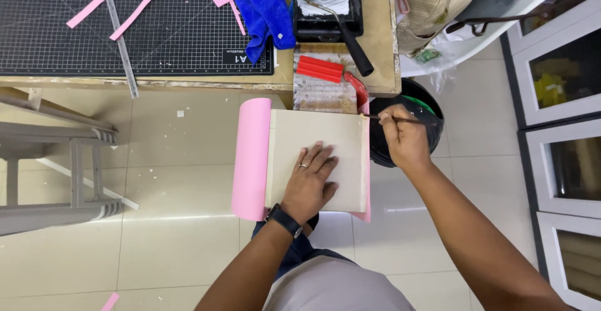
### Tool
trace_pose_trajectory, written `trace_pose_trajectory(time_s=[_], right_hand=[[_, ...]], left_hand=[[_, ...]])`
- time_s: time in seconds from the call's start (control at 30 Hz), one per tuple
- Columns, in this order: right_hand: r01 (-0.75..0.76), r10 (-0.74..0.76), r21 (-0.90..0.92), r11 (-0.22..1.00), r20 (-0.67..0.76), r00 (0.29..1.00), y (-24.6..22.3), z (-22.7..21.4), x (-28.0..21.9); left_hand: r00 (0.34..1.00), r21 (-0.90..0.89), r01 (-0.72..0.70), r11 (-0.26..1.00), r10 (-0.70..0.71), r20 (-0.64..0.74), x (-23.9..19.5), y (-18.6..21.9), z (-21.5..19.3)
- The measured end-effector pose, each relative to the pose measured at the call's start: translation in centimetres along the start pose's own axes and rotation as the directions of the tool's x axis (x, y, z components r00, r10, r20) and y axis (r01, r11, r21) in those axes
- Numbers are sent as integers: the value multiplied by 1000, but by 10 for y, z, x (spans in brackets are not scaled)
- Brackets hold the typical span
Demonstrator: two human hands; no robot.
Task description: Wrapping a box with pink paper using a roller to apply adhesive and a scraper to smooth it.
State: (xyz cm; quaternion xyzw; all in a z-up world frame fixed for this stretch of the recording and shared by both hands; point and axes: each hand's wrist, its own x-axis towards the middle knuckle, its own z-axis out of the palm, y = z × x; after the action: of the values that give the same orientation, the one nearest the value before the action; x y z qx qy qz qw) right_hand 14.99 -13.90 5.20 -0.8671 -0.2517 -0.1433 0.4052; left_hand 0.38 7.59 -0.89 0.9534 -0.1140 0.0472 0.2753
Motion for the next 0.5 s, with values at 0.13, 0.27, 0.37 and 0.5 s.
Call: trace_pose_trajectory(time_s=[0.13,0.27,0.37,0.5], right_hand=[[41,-42,-11,999,-15,999,5,2,-8],[34,-33,-65,997,17,999,-6,-4,-32],[11,-9,-38,999,39,999,-15,-8,-23],[37,-39,-61,997,-25,999,-11,1,-20]], left_hand=[[1000,-2,0,1000,0,6,-1,1,1],[1000,-3,-6,1000,6,-9,-3,4,0],[1000,-3,-2,1000,2,-17,-1,1,-2],[1000,1,-12,1000,12,-18,-2,3,-1]])
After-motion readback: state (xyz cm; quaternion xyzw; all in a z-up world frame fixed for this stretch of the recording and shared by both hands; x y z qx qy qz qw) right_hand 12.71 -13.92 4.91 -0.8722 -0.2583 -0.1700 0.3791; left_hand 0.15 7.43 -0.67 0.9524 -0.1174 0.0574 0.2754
